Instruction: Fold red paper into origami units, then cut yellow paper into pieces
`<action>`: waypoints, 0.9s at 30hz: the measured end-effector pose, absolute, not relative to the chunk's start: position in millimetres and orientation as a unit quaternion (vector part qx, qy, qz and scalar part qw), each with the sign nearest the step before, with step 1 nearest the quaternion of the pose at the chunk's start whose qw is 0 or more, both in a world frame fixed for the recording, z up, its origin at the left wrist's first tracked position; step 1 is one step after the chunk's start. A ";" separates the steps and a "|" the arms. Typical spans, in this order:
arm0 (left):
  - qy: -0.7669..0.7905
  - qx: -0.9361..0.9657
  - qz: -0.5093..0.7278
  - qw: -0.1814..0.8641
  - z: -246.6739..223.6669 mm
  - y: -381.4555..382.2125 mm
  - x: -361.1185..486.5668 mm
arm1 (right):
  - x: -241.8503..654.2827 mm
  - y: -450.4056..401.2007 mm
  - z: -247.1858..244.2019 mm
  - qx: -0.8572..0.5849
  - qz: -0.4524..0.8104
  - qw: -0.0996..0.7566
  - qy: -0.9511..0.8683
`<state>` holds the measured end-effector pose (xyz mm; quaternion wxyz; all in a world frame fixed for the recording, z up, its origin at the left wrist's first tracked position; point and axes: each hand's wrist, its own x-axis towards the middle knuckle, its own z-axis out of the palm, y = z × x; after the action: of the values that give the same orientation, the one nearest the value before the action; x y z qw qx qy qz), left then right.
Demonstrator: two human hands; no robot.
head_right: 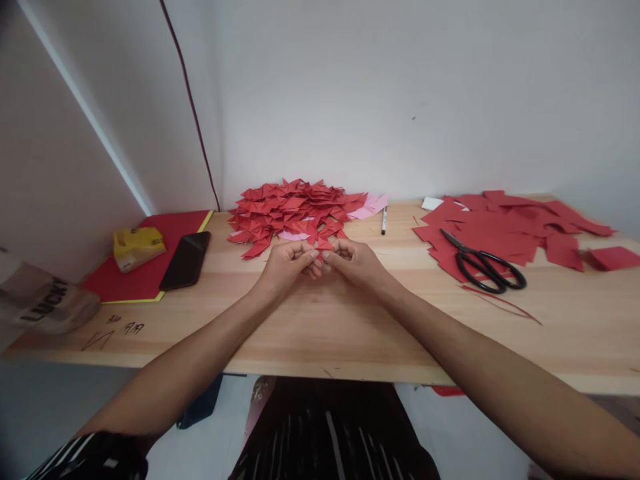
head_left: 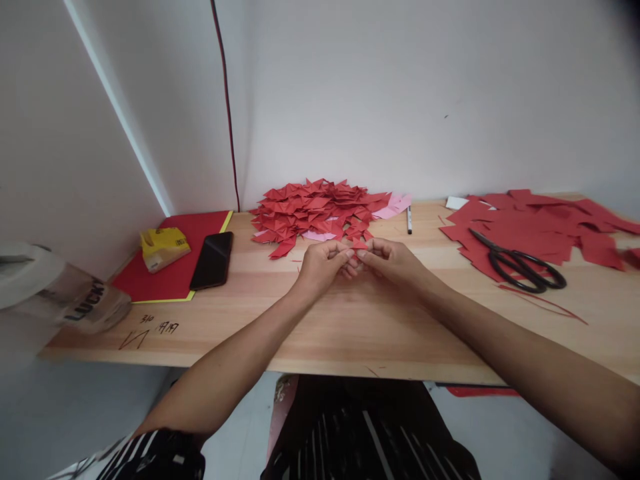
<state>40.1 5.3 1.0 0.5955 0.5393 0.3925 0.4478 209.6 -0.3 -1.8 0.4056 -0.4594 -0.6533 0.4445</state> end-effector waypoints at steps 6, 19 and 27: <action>0.392 0.522 0.439 0.616 -1.9 6.5 41.1 | 207.6 -1.8 -2.6 -0.471 0.385 0.407 -0.681; 0.463 0.505 0.403 0.607 3.9 3.4 43.9 | 202.7 -12.0 5.3 -0.491 0.315 0.420 -0.695; 0.444 0.521 0.429 0.589 -1.9 3.6 43.5 | 206.1 -4.9 -4.6 -0.465 0.308 0.407 -0.723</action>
<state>43.5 3.6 -1.9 0.5893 0.5214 0.4436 0.4291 206.1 -4.9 -4.6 0.4072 -0.4653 -0.7232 0.3077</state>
